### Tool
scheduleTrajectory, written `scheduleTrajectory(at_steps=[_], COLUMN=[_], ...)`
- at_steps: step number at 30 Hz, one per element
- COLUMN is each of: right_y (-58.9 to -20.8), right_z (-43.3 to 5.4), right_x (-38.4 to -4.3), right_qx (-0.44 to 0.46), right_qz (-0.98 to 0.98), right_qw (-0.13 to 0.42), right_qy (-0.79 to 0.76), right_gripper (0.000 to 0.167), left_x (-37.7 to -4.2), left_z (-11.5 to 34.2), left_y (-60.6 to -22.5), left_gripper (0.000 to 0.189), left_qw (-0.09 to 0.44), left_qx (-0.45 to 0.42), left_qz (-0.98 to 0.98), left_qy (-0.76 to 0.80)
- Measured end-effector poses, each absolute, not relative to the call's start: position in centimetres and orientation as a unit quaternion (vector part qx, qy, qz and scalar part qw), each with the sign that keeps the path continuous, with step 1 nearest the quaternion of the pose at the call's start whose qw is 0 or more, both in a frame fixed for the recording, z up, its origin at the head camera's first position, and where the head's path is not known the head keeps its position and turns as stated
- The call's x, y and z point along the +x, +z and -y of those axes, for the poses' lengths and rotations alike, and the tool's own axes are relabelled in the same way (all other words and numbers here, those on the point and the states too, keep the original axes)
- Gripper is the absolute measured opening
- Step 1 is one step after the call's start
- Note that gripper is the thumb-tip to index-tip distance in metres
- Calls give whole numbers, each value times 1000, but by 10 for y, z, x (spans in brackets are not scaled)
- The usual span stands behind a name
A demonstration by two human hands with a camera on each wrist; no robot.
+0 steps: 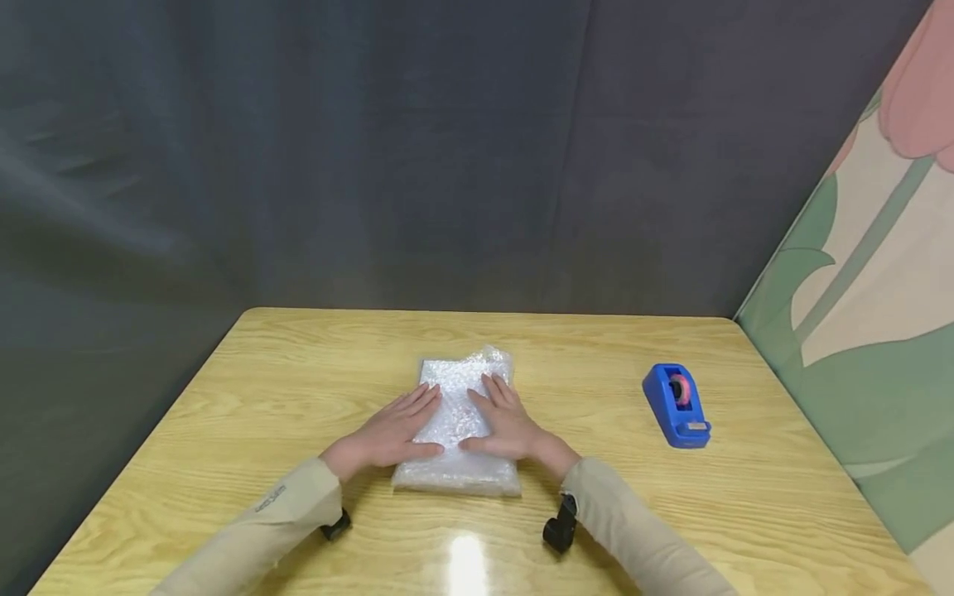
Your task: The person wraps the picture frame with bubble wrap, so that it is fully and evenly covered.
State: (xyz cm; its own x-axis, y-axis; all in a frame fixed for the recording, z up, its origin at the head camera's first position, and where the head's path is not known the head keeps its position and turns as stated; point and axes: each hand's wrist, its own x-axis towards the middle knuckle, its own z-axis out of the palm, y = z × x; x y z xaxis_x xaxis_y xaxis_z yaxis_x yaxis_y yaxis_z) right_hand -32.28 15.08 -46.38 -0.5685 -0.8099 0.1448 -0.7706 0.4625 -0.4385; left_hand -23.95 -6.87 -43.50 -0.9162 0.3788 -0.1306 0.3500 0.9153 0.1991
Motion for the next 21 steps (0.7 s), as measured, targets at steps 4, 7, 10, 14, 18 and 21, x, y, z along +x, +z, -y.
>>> scheduleTrajectory(at_steps=[4, 7, 10, 14, 18, 21], right_y=[-463, -462, -461, -460, -462, -464], right_z=[-151, -150, -149, -146, -144, -143], right_x=[-325, -328, -331, -336, -340, -343], right_qx=[-466, -468, -467, -465, -461, -458], right_qz=[-853, -851, -850, -851, -849, -846], right_qw=[39, 39, 41, 44, 50, 46], right_qy=[-233, -236, -240, -243, -254, -268], right_gripper=[93, 91, 88, 86, 87, 87], left_x=[-243, -248, -255, -263, -269, -273], left_z=[67, 68, 68, 69, 70, 70], left_y=[-436, -438, -440, -442, -443, -443], left_gripper=[83, 83, 85, 91, 94, 95], left_qw=[90, 92, 82, 69, 65, 66], left_qx=[181, 179, 183, 187, 184, 176], left_qz=[-973, -972, -973, -975, -978, -979], left_qy=[108, 118, 114, 95, 78, 85])
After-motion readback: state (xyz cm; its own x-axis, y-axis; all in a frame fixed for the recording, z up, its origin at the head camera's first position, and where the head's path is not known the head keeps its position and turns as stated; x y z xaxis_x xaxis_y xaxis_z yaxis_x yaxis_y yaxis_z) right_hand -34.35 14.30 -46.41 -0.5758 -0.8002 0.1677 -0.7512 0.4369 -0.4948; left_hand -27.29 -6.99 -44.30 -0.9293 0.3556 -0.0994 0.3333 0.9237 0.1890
